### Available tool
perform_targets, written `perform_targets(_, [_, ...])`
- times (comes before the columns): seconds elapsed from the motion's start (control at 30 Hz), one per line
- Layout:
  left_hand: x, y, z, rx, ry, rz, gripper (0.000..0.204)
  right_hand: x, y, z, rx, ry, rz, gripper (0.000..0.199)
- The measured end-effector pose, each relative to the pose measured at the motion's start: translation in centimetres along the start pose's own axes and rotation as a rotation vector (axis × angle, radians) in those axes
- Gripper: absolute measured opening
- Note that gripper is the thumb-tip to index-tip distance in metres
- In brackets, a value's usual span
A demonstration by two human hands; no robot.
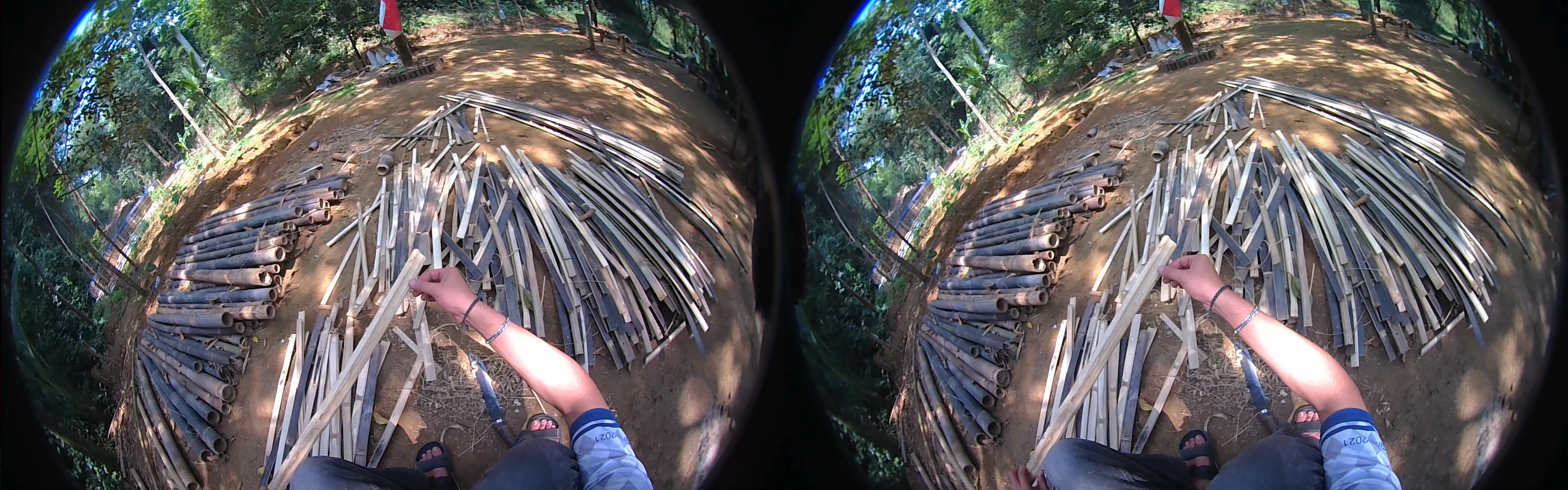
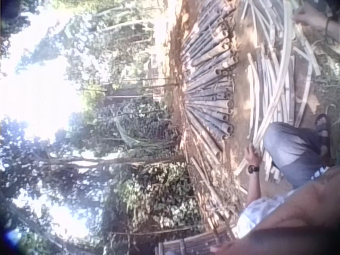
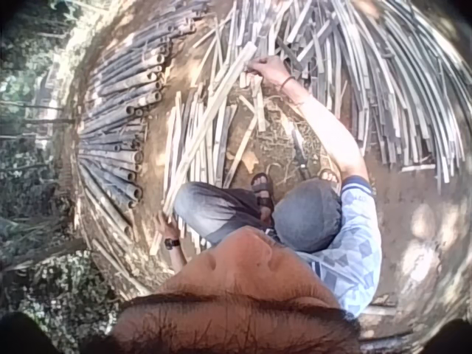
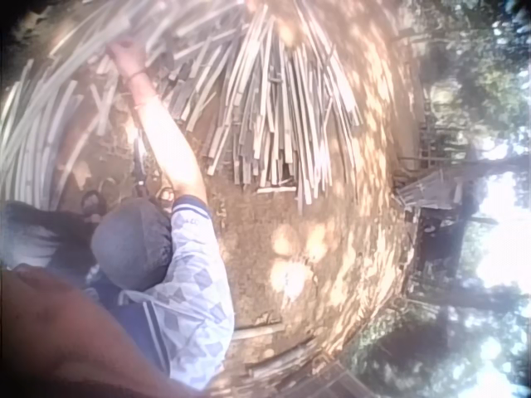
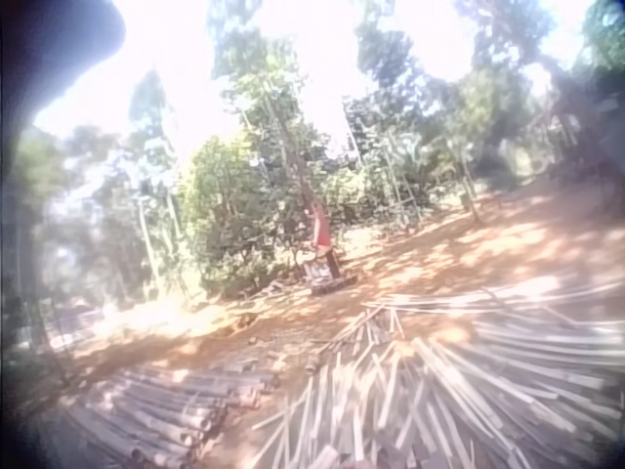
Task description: The person scrapes the surface of a bamboo strip with a billhook while sitting on the ground, surrounded by other bamboo poles and strips.
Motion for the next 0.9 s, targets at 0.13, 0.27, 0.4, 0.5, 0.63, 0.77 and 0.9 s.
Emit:
perform_targets(0.13, [0.0,-0.3,-0.1,0.001,0.01,-0.004,0.038,0.2,0.3,0.0,-0.091,0.009,-0.007,0.02])
perform_targets(0.27, [0.2,0.0,-0.7,0.004,0.032,0.031,0.038,0.1,0.4,0.2,-0.072,-0.004,-0.018,0.018])
perform_targets(0.4, [0.3,0.0,-0.5,-0.014,0.037,0.026,0.039,0.5,0.4,0.9,-0.078,-0.019,-0.014,0.017])
perform_targets(0.5, [0.8,0.5,-2.1,-0.038,0.004,-0.005,0.039,0.3,-0.1,1.3,-0.03,-0.096,0.045,0.017])
perform_targets(0.63, [0.6,0.2,-1.1,-0.025,0.014,0.019,0.04,-1.2,-2.7,2.0,-0.087,-0.14,0.195,0.017])
perform_targets(0.77, [-0.1,-1.0,1.4,0.016,0.042,0.07,0.041,-2.8,-7.7,1.7,-0.132,-0.132,0.394,0.016])
perform_targets(0.9, [0.4,-0.3,0.9,0.039,-0.019,0.061,0.04,-3.0,-9.6,1.5,0.18,-0.314,0.453,0.016])
Point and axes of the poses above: each hand's wrist, its own x-axis away from the middle knuckle, its own y-axis out of the palm, z = x × y, the point moved 5 cm from there along -x, towards the middle knuckle, and after that the axes turned 9 degrees about z, right-handed, at the moved point
